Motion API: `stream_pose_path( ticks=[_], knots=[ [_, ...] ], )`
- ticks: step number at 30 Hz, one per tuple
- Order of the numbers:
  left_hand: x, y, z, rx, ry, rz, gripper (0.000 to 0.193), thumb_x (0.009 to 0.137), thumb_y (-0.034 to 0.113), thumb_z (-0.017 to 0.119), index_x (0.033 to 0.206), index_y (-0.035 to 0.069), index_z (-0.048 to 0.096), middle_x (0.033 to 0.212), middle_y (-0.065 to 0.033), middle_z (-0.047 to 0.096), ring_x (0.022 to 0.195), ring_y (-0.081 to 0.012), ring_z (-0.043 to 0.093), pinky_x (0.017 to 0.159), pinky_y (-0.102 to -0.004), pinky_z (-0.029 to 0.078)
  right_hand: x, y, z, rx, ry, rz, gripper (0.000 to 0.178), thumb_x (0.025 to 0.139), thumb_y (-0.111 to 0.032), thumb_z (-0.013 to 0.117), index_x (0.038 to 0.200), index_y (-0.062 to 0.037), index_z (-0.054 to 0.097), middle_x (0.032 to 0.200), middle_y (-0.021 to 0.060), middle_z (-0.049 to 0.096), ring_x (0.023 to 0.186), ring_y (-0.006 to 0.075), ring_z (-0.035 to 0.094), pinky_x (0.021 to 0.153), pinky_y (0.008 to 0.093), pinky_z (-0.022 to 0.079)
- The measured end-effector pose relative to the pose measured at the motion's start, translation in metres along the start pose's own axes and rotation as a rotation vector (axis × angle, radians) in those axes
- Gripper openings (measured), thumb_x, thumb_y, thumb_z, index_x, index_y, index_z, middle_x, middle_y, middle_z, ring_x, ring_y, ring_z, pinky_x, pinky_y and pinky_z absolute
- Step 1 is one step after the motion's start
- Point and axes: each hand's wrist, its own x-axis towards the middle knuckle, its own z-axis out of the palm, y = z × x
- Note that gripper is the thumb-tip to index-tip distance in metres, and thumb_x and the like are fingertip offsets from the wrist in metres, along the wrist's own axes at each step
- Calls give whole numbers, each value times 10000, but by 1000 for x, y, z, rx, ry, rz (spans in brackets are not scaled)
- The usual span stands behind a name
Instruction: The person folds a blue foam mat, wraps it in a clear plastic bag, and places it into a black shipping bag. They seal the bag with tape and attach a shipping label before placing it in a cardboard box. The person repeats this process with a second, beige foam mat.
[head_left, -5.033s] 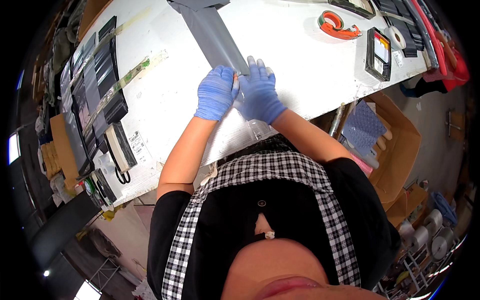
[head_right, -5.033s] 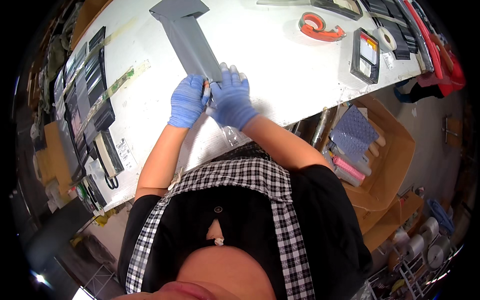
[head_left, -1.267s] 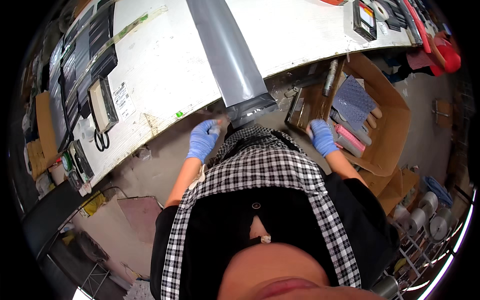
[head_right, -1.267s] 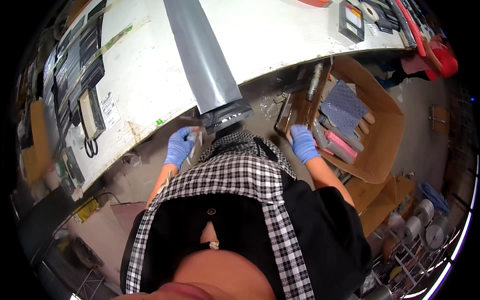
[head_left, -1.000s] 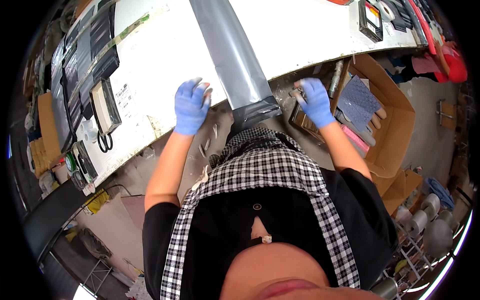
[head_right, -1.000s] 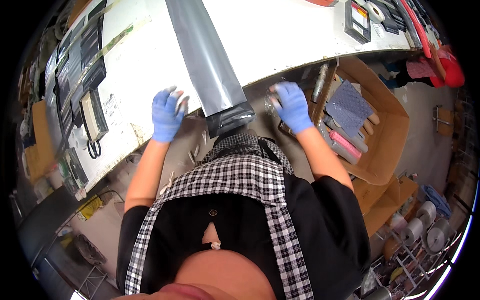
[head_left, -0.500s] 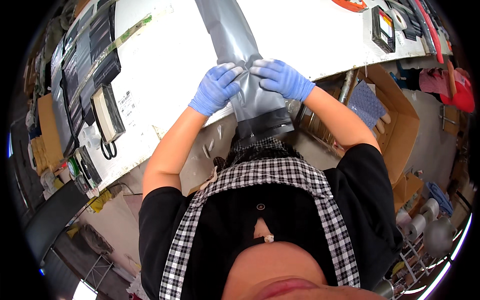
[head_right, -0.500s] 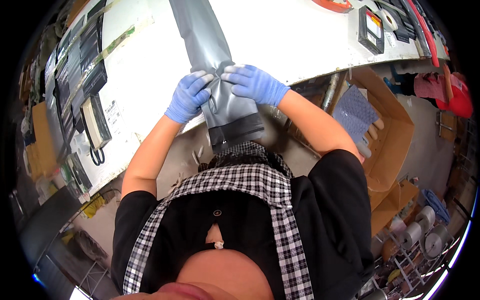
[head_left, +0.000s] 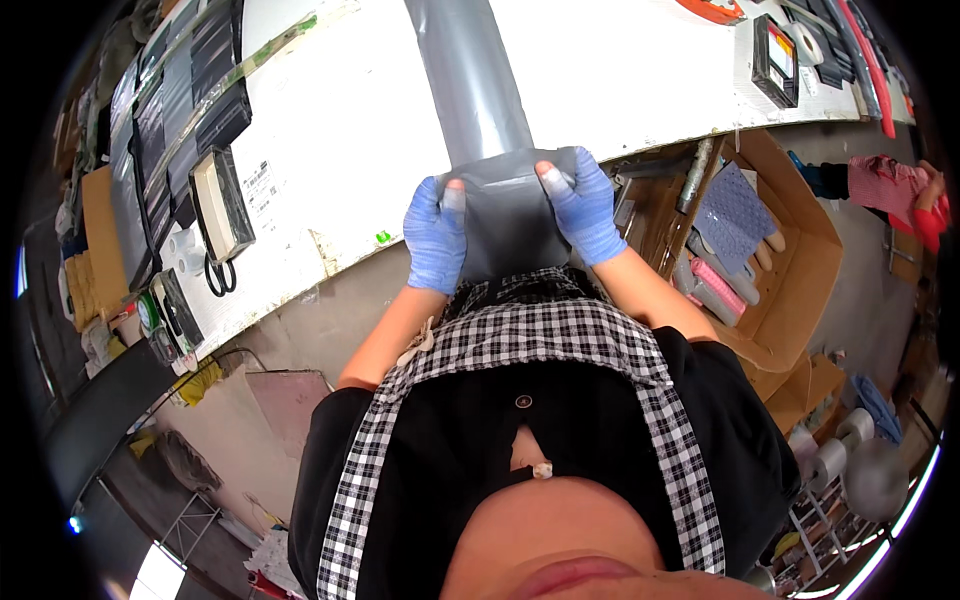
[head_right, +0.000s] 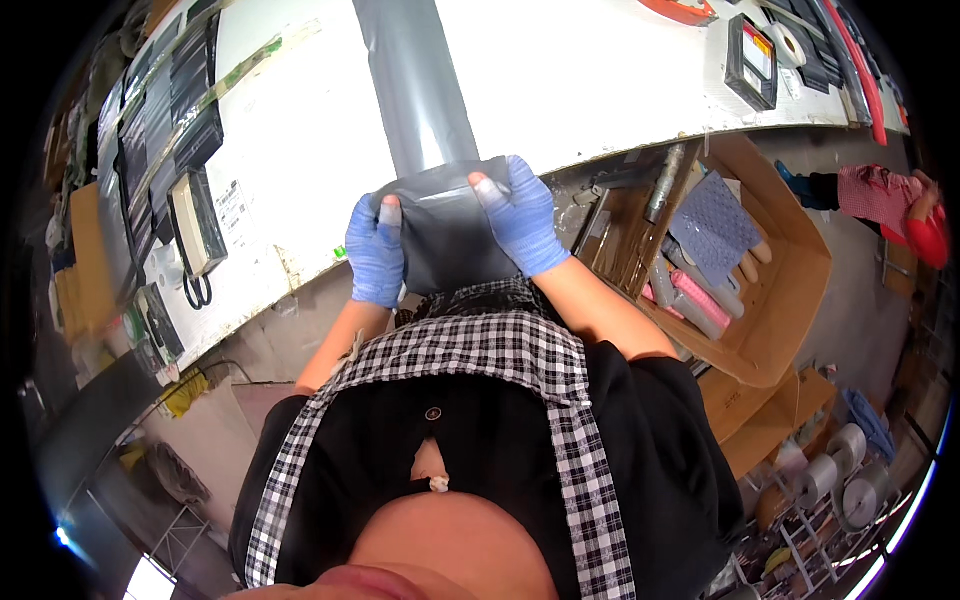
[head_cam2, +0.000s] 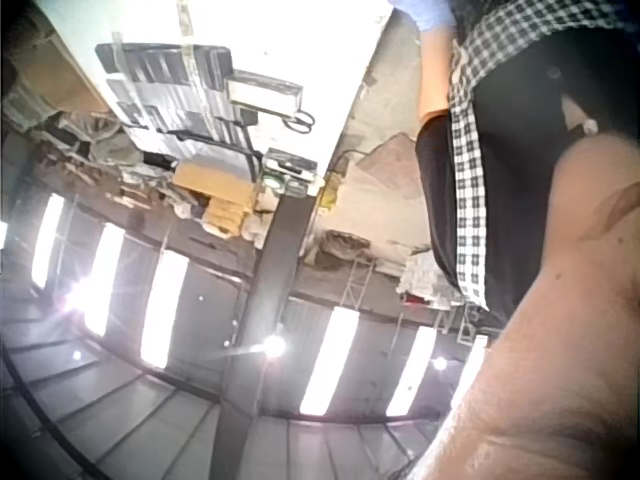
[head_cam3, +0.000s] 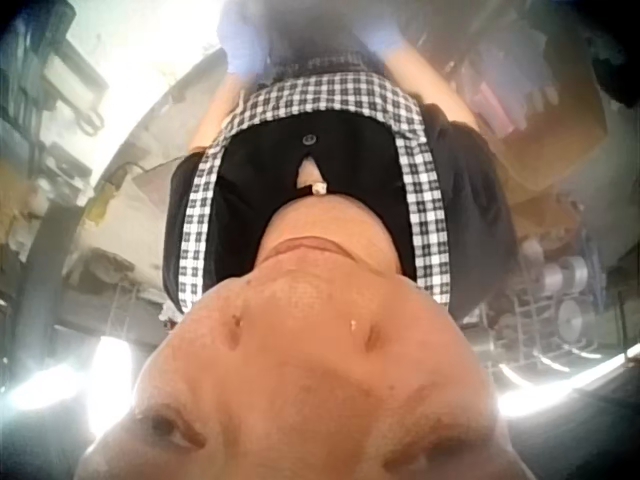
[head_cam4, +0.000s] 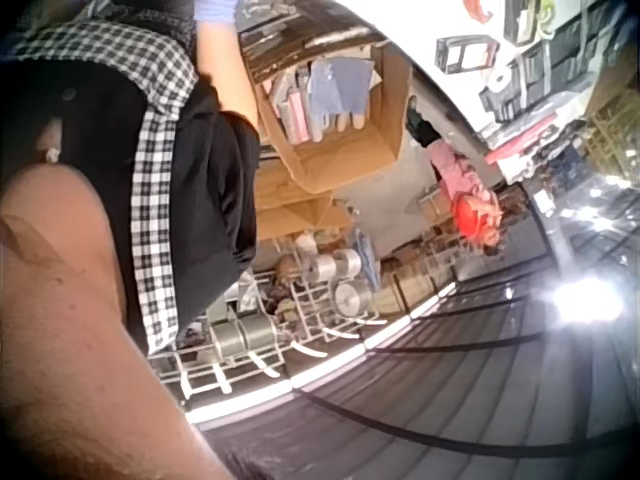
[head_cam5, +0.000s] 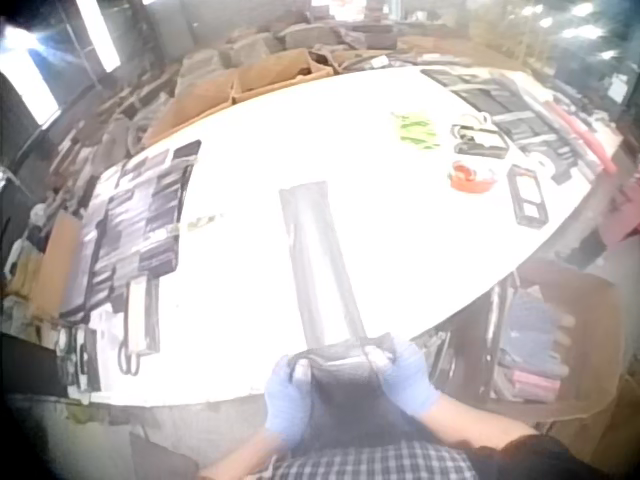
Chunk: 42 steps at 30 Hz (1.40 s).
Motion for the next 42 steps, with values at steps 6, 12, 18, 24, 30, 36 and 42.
stream_pose_path(
  ticks=[6,12,18,24,30,36,42],
  knots=[
    [22,-15,13,109,164,111,309,998,289,548,885,13,625,715,-130,577,650,-218,504,656,-357,465,14,-12,9,-306,30,-85,293,978,-351,571,980,-60,610,736,220,645,693,416,634,608,476,496],
    [42,-15,22,495,10,-10,334,1020,290,469,962,11,643,848,-222,646,766,-379,604,759,-435,490,34,-2,19,-579,-159,44,373,1026,-415,420,1048,-82,589,763,216,664,740,411,654,704,513,507],
    [48,-34,18,911,72,174,376,967,320,543,1114,-16,629,1227,-265,568,1132,-407,539,927,-463,459,43,-1,20,-762,-299,211,302,992,-335,497,1022,-47,582,853,179,693,810,361,673,753,458,519],
    [35,-17,-1,780,226,347,648,946,281,571,1425,-98,355,1460,-338,324,1300,-441,420,1095,-470,366,25,5,10,-195,86,-266,284,915,-150,595,1166,-18,612,1052,190,675,1014,334,647,892,420,510],
    [13,-33,30,-58,-237,271,732,992,205,435,1550,-17,16,1595,-300,76,1466,-423,204,1182,-406,240,1,5,43,-145,-430,-92,779,1006,-409,397,1533,68,79,1513,338,300,1352,456,409,1109,417,375],
    [25,-36,-20,247,-98,321,647,938,192,592,1459,-85,327,1503,-267,361,1406,-389,343,1172,-431,274,8,17,24,-500,-194,-400,842,909,-323,614,1506,103,201,1540,339,240,1445,473,218,1192,495,168],
    [78,-96,-172,1076,591,156,591,847,303,708,1305,-37,557,1378,-263,499,1250,-409,473,1069,-470,389,1,-64,28,-632,-542,-749,819,793,-403,732,1505,-175,399,1574,292,196,1440,514,171,1145,600,199]
  ],
)
